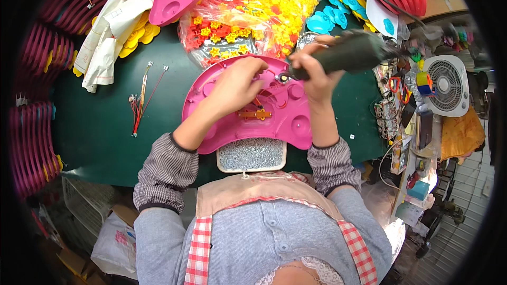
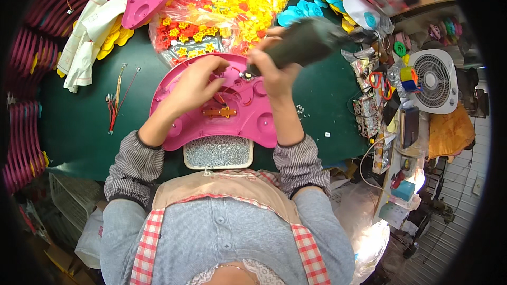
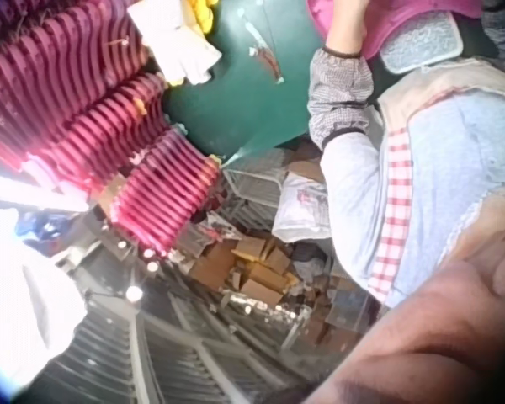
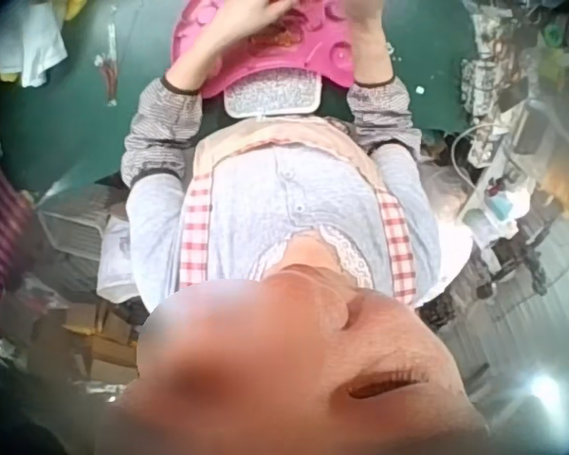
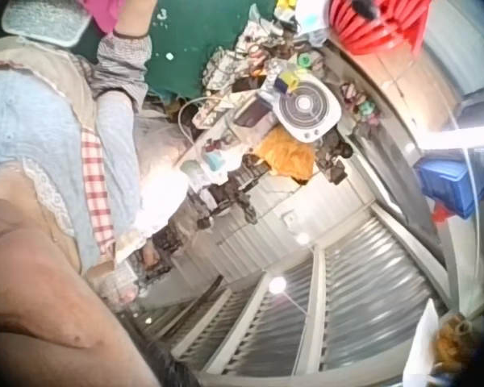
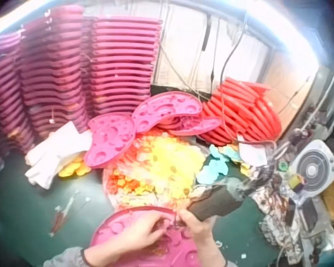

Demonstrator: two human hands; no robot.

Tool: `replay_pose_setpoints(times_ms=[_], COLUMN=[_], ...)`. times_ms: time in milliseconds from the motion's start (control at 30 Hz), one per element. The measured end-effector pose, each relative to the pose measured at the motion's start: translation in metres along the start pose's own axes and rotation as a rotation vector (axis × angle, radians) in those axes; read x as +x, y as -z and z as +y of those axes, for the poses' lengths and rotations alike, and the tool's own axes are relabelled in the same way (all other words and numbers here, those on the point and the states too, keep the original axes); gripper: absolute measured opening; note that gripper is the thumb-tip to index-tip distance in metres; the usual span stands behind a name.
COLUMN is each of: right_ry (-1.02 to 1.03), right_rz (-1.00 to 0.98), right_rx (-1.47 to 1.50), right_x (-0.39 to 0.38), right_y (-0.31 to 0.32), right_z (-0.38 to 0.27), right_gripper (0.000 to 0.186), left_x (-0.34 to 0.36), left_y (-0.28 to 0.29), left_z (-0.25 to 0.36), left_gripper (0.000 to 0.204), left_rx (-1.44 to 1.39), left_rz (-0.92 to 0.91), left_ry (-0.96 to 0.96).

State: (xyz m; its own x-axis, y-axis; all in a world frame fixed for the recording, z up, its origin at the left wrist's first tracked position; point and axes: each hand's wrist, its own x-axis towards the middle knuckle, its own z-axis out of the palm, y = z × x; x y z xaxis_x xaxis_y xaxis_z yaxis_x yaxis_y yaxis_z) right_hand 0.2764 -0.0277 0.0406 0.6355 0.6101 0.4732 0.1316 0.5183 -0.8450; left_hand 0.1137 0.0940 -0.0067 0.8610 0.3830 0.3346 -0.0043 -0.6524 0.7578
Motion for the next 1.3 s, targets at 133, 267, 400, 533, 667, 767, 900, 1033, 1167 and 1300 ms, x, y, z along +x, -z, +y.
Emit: replay_pose_setpoints(times_ms=[133, 267, 400, 533, 667, 767, 900, 1033, 1167, 1300], right_ry=[0.187, 0.203, 0.400, 0.527, -0.317, -0.497, -0.535, -0.552, -0.691, -0.525], right_rz=[0.209, 0.377, 0.493, 0.321, -0.811, -0.785, -0.632, -0.587, -0.535, -0.786], right_rx=[-0.035, -0.549, -1.043, -0.644, -0.582, -0.263, -0.199, -0.189, -0.182, -0.642], right_x=[0.002, 0.012, 0.002, -0.027, -0.029, -0.038, -0.047, -0.054, -0.049, -0.041], right_y=[0.061, 0.142, 0.162, 0.070, -0.011, -0.008, 0.021, 0.045, 0.050, 0.003], right_z=[-0.034, -0.034, -0.064, -0.100, -0.040, -0.030, -0.026, -0.028, -0.026, -0.027], right_gripper=[0.047, 0.022, 0.085, 0.064, 0.048, 0.023, 0.020, 0.014, 0.019, 0.053], left_x=[-0.014, -0.005, -0.006, -0.004, -0.003, -0.016, -0.025, -0.030, -0.035, -0.042], left_y=[0.050, 0.045, 0.070, 0.093, 0.075, 0.079, 0.069, 0.066, 0.077, 0.067], left_z=[0.004, -0.013, 0.001, 0.045, 0.069, 0.063, 0.038, 0.026, 0.024, 0.015], left_gripper=[0.039, 0.020, 0.021, 0.010, 0.007, 0.009, 0.013, 0.022, 0.028, 0.017], left_rx=[0.474, 0.618, 0.517, -0.120, -0.438, -0.614, -0.327, -0.046, 0.312, 0.384], left_rz=[-0.215, -0.310, -0.283, -0.326, -0.295, -0.326, -0.329, -0.425, -0.548, -0.491], left_ry=[-0.098, -0.144, -0.181, 0.253, 0.195, 0.398, 0.440, 0.100, 0.127, 0.077])
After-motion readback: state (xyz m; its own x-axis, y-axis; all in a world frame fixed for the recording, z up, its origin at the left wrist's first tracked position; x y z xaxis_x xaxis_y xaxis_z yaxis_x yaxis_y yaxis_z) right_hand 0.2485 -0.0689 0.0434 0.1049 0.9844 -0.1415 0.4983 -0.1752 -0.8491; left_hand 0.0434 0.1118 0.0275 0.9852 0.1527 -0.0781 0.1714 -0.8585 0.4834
